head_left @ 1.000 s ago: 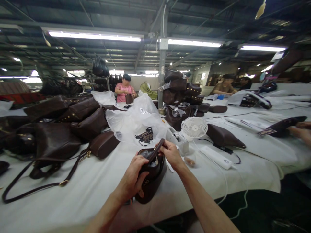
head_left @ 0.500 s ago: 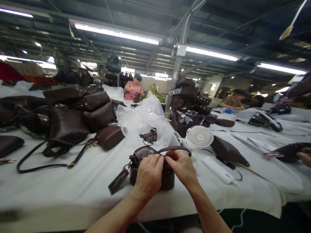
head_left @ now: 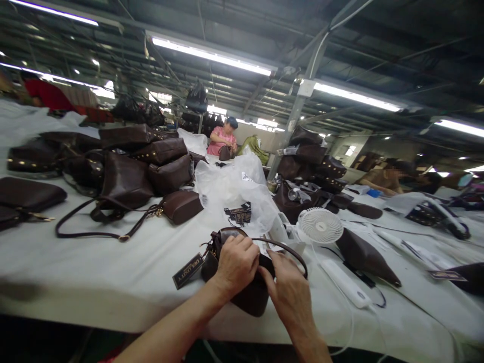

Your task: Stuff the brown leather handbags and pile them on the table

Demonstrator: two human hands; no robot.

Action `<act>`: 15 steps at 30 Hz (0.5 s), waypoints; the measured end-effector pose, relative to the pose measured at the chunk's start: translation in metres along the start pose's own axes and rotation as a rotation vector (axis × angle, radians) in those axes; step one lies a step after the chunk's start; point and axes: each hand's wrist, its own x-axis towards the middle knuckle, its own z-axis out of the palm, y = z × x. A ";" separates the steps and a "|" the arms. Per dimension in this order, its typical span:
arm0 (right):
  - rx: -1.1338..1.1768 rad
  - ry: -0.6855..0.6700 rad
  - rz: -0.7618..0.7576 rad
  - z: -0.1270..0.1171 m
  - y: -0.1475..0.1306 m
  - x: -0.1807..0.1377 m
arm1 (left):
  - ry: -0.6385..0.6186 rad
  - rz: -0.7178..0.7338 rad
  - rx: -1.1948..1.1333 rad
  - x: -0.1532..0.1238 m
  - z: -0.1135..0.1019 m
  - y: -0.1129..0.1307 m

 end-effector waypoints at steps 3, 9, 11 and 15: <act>-0.219 -0.006 0.003 0.006 -0.010 -0.002 | 0.051 0.017 0.030 0.001 0.002 0.003; -0.313 0.062 -0.045 0.007 -0.025 0.010 | 0.130 -0.078 0.080 0.000 -0.001 -0.006; -0.312 0.065 -0.107 0.005 -0.026 0.015 | 0.131 -0.137 0.096 0.000 -0.005 -0.014; -0.305 0.039 -0.228 -0.001 -0.021 0.022 | 0.117 -0.286 0.115 -0.001 -0.017 -0.034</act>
